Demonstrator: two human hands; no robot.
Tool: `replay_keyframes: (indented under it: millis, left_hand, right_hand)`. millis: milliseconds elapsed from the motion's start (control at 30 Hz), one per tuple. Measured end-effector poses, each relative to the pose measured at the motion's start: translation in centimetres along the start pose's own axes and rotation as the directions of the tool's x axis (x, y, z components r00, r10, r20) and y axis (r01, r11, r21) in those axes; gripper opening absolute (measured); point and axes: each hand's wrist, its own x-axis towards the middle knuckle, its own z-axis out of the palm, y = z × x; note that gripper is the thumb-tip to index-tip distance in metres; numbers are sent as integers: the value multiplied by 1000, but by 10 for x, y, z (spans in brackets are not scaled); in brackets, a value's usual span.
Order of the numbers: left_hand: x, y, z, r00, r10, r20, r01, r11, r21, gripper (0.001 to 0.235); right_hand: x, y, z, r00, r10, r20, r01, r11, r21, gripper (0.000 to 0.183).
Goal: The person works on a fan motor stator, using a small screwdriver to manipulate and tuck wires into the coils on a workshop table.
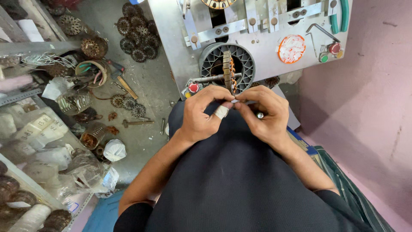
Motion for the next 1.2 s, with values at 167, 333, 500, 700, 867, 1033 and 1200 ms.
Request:
replay_keyframes:
  millis: [167, 333, 500, 700, 867, 1033, 1200]
  left_hand:
    - [3, -11, 3, 999, 19, -37, -17, 999, 40, 16]
    - [20, -33, -6, 997, -78, -24, 79, 996, 39, 28]
    - [40, -59, -16, 997, -21, 71, 37, 970, -239, 52]
    - [50, -76, -22, 962, 35, 270, 44, 959, -280, 59]
    - [52, -83, -26, 947, 33, 320, 86, 933, -350, 53]
    - [53, -87, -27, 950, 50, 310, 48, 953, -300, 45]
    - [53, -89, -26, 956, 103, 274, -32, 968, -250, 39]
  right_hand:
    - [3, 2, 10, 987, -145, -67, 129, 970, -206, 18]
    - [15, 13, 13, 987, -52, -155, 11, 967, -253, 19]
    - [18, 18, 19, 984, -59, -169, 10, 961, -278, 20]
    - [18, 23, 21, 981, -107, -164, 51, 949, -312, 20]
    - [21, 29, 19, 976, -191, -104, 143, 924, -354, 21]
    - [28, 33, 18, 962, -269, -37, 234, 891, -389, 22]
    - [33, 27, 16, 969, -247, 8, 229, 885, -405, 22]
